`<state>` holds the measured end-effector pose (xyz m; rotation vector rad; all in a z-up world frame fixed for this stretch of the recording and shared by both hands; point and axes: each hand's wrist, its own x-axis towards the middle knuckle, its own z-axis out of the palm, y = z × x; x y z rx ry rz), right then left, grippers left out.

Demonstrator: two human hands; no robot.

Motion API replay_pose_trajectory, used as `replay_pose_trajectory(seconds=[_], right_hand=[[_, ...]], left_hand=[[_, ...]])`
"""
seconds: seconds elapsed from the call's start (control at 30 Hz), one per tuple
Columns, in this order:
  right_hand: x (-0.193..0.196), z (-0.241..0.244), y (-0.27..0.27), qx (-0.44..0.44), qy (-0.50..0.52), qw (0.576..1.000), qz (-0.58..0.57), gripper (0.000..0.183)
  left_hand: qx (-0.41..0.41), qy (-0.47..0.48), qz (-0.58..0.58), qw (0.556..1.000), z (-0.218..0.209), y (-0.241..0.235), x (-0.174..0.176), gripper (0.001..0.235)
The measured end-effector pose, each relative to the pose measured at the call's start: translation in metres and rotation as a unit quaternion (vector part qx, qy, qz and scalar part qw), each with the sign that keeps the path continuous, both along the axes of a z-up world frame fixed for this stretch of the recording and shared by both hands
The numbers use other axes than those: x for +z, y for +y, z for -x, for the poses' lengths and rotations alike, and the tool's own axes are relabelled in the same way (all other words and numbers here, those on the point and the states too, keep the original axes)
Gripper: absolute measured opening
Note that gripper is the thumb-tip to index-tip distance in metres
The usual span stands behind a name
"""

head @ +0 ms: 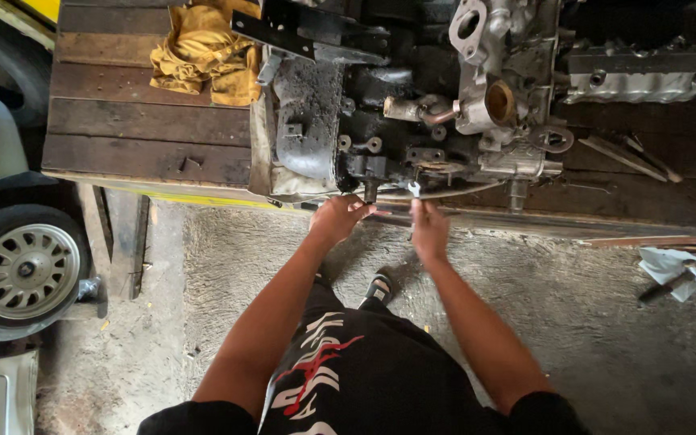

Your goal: The person uses a wire brush to scrub the surfaces of a disassembled engine block resting on a wooden workbench. They repeatedly brush different sections of the engine, including the cylinder head and block, to remove grime and debris.

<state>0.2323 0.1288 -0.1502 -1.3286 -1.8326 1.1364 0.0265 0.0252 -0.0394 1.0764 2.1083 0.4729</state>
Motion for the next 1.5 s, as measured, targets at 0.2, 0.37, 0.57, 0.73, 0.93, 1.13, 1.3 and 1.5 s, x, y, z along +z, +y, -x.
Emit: replay_pose_trajectory(seconds=[0.2,0.37,0.57,0.73,0.93,1.13,1.3,1.5], right_hand=[[0.029,-0.023,0.052,0.058,-0.163,0.976,-0.135,0.054],[0.055,-0.032,0.031,0.064,-0.062,0.993,-0.076,0.038],[0.020,-0.038,0.013,0.030,0.029,0.999,-0.023,0.032],[0.013,-0.030,0.016,0.010,-0.007,1.000,-0.023,0.030],[-0.015,-0.026,0.022,0.000,0.065,0.997,-0.035,0.025],[-0.042,-0.003,0.013,0.016,0.315,0.946,0.070,0.014],[-0.043,-0.006,0.007,0.036,0.379,0.909,0.170,0.014],[-0.015,-0.022,0.037,0.071,0.295,0.923,0.236,0.010]], left_hand=[[-0.004,0.005,-0.004,1.000,0.005,0.000,-0.010,0.058],[0.012,-0.030,-0.006,0.999,0.001,0.002,-0.009,0.055],[0.014,-0.017,-0.031,0.999,-0.003,-0.002,-0.009,0.055],[0.015,-0.016,0.011,1.000,-0.005,0.000,0.001,0.058],[0.021,-0.002,-0.002,1.000,-0.006,-0.001,0.005,0.057],[0.016,-0.004,0.013,1.000,-0.004,-0.001,0.010,0.056],[0.012,-0.014,0.014,1.000,-0.003,-0.001,0.013,0.055],[0.007,-0.005,-0.005,1.000,-0.002,-0.002,0.013,0.054]])
